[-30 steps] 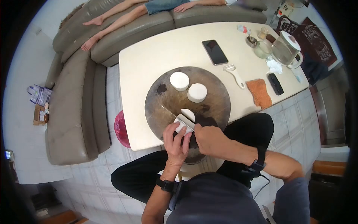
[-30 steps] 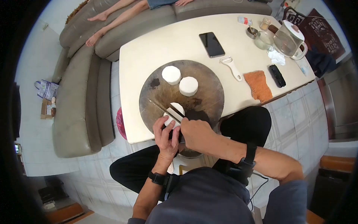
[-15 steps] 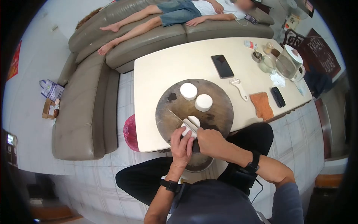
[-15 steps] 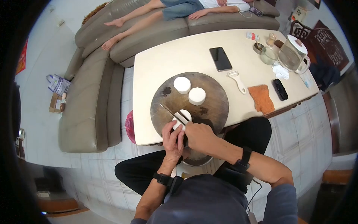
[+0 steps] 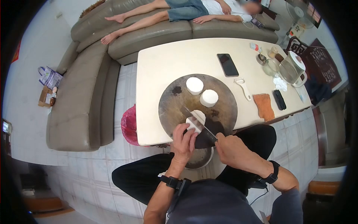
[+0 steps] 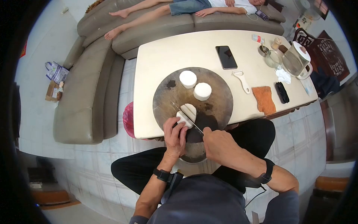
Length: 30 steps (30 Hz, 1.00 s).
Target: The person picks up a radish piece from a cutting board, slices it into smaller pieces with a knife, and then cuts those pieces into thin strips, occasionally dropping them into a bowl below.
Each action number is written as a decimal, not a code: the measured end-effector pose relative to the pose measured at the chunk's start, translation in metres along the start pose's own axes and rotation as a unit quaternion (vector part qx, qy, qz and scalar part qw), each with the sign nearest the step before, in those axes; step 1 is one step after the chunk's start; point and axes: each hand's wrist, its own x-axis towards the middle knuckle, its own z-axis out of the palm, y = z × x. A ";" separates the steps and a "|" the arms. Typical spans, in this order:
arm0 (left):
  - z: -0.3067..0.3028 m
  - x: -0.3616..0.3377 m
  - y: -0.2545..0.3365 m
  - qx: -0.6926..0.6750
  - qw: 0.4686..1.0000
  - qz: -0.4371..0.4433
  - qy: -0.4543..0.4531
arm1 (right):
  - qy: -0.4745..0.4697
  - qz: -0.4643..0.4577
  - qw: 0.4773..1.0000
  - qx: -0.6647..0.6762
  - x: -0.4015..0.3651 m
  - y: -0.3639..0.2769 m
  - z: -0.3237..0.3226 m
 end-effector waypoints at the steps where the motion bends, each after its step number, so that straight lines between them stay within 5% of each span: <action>1: 0.000 0.000 0.000 0.000 1.000 0.003 0.001 | -0.025 0.008 1.000 -0.005 -0.002 -0.003 -0.002; 18: -0.001 0.001 0.001 -0.010 1.000 -0.018 -0.008 | -0.164 0.028 0.986 0.000 0.010 -0.006 -0.014; 30: 0.001 -0.004 -0.003 -0.002 1.000 -0.003 -0.003 | -0.085 -0.040 0.996 0.005 0.054 0.010 0.031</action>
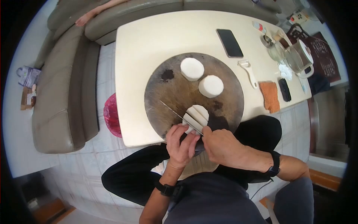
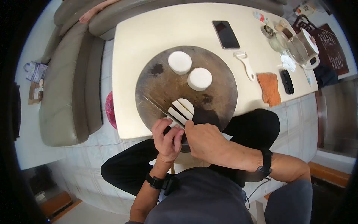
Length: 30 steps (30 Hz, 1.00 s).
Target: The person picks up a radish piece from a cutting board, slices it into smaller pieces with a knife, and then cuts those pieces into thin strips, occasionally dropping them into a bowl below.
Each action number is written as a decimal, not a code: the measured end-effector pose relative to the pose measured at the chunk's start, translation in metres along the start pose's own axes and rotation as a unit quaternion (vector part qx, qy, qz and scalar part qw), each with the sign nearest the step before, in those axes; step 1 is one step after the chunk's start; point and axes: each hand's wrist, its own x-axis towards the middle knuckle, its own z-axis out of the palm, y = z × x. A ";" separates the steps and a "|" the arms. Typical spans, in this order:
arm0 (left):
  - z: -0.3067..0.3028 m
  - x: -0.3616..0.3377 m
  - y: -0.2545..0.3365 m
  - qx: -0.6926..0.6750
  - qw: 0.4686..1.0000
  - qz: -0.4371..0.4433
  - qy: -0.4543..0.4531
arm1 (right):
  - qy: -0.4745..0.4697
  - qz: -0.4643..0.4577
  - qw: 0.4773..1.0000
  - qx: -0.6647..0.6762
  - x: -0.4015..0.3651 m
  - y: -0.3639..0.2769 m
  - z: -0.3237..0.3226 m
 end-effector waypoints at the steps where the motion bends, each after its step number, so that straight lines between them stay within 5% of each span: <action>1: 0.001 0.001 0.000 -0.005 1.000 -0.003 -0.002 | 0.003 0.004 1.000 -0.002 0.000 0.002 0.001; 6: -0.003 0.002 0.001 0.011 0.999 -0.008 -0.033 | 0.009 0.021 0.999 0.037 0.001 0.012 -0.001; 15: -0.005 0.007 0.008 0.040 0.998 -0.031 -0.040 | 0.152 -0.014 0.974 0.168 -0.017 0.033 0.012; 25: -0.004 0.005 0.008 0.064 0.994 -0.056 -0.065 | 0.184 0.036 0.895 0.405 -0.060 0.057 -0.015; 30: -0.008 0.004 0.016 -0.062 0.975 -0.207 -0.054 | 0.228 0.032 0.839 0.494 -0.064 0.068 -0.009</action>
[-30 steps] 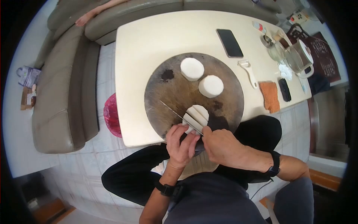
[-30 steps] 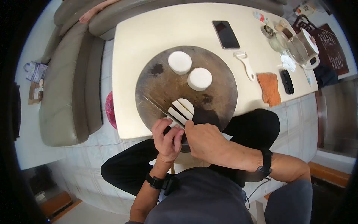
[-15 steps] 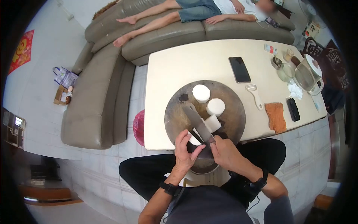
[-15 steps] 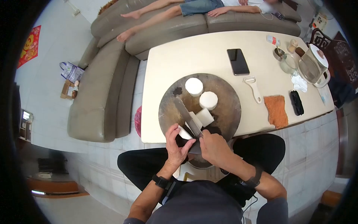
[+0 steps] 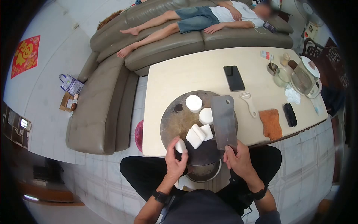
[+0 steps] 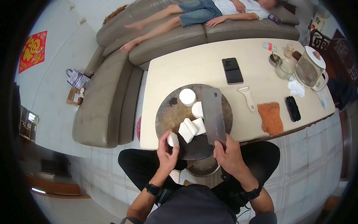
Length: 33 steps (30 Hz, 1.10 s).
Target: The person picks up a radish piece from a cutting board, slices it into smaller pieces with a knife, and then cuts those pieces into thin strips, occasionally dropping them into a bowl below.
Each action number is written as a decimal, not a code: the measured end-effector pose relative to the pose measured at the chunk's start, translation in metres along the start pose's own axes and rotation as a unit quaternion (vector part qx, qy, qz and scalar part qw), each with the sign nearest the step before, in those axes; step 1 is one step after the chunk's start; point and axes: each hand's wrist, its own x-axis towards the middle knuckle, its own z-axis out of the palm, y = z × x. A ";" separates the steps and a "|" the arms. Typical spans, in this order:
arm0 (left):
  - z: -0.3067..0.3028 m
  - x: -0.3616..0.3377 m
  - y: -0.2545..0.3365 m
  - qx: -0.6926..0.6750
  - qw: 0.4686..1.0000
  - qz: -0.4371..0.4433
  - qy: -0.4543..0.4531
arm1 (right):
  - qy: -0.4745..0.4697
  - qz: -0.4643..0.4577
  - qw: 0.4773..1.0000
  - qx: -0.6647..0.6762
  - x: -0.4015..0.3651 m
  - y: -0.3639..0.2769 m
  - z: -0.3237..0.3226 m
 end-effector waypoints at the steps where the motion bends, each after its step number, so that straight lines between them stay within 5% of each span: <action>1: -0.001 0.000 0.001 -0.059 0.997 -0.040 0.024 | 0.001 0.001 1.000 0.001 0.001 0.000 0.001; 7: -0.016 0.010 0.020 -0.124 0.976 -0.175 0.021 | 0.005 -0.034 0.999 -0.039 0.009 0.017 0.016; 9: -0.024 0.016 0.025 0.125 0.991 -0.011 -0.049 | -0.003 -0.045 0.997 -0.066 0.008 0.018 0.018; 13: -0.026 0.021 0.029 0.142 0.990 -0.012 0.004 | -0.031 -0.013 0.992 -0.123 -0.002 0.011 0.018; 15: -0.026 0.020 0.019 0.143 0.989 -0.023 0.032 | -0.053 -0.069 0.970 -0.228 -0.009 0.002 0.018; 19: -0.023 0.018 0.018 0.172 0.984 0.044 -0.026 | -0.092 -0.030 0.962 -0.254 -0.021 -0.011 0.026; 23: -0.021 0.008 0.028 0.075 0.996 -0.040 0.003 | -0.115 -0.031 0.934 -0.337 -0.023 -0.024 0.036; 31: -0.034 0.007 0.014 0.061 0.998 -0.010 0.017 | -0.138 -0.037 0.921 -0.362 -0.025 -0.024 0.050; 33: -0.035 0.012 0.016 -0.159 0.972 -0.164 0.051 | -0.116 -0.037 0.938 -0.325 -0.027 -0.024 0.052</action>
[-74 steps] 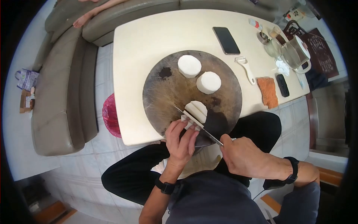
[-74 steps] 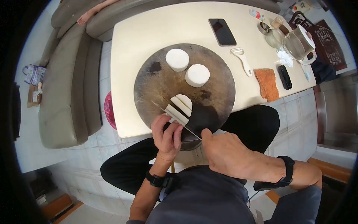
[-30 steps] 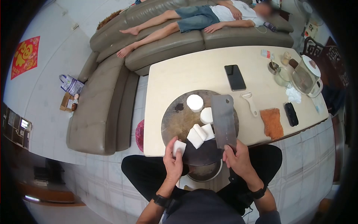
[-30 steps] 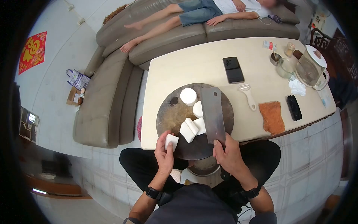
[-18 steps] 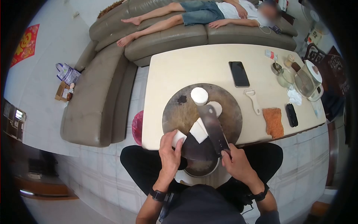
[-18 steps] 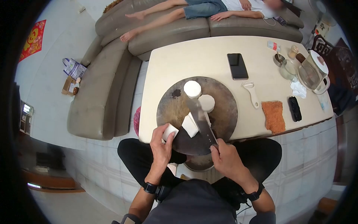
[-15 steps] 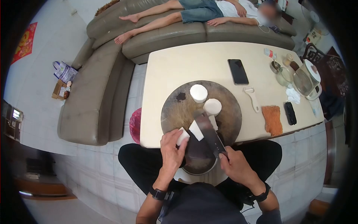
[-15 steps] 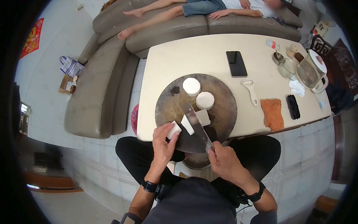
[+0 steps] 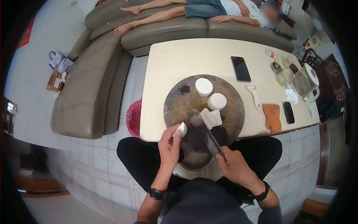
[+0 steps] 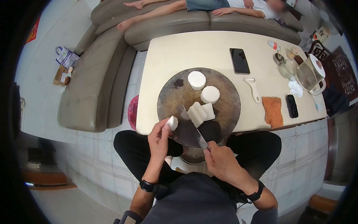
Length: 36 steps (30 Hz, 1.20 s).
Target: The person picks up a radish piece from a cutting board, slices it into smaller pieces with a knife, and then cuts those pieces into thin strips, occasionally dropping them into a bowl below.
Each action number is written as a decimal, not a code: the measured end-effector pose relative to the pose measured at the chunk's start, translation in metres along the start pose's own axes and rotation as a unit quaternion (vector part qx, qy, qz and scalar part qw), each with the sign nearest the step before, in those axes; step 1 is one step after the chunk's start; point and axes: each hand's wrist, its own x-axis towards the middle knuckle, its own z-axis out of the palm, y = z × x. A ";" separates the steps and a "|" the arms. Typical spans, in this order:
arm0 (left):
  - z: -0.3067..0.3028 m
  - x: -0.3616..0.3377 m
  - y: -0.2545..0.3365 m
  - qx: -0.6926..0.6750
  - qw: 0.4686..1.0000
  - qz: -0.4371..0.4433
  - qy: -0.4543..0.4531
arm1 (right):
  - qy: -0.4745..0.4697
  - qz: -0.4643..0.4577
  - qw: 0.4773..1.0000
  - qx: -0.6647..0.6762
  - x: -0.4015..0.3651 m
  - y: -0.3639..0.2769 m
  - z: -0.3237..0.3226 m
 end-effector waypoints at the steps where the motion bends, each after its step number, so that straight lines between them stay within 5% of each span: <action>1: -0.001 -0.001 0.008 -0.057 0.995 -0.081 -0.003 | -0.001 -0.001 1.000 -0.002 -0.001 -0.002 -0.001; 4: -0.007 0.001 0.015 -0.129 0.973 -0.185 -0.037 | 0.007 0.027 0.999 0.024 -0.003 -0.007 -0.004; 10: 0.006 -0.003 -0.004 -0.129 0.971 -0.183 -0.087 | -0.006 0.008 1.000 0.007 -0.008 0.003 0.001; 12: 0.006 -0.003 -0.004 0.203 0.976 0.060 -0.054 | -0.004 0.003 1.000 -0.015 -0.010 0.005 0.001; 13: 0.007 -0.004 -0.001 0.261 0.959 0.108 -0.029 | -0.003 0.004 1.000 -0.014 -0.010 0.004 0.001; 17: 0.005 -0.013 0.013 0.335 0.934 0.117 -0.031 | 0.005 -0.001 0.999 -0.053 -0.012 -0.003 -0.004; 19: 0.004 -0.015 0.015 0.334 0.913 0.233 -0.035 | 0.004 -0.003 0.998 -0.060 -0.013 -0.002 -0.004; 22: 0.002 -0.018 0.005 0.317 0.894 0.295 -0.111 | 0.008 -0.043 0.994 -0.098 -0.014 0.001 0.001; 36: 0.007 -0.019 0.004 0.334 0.897 0.275 -0.092 | -0.116 -0.058 0.977 -0.169 0.003 -0.010 -0.007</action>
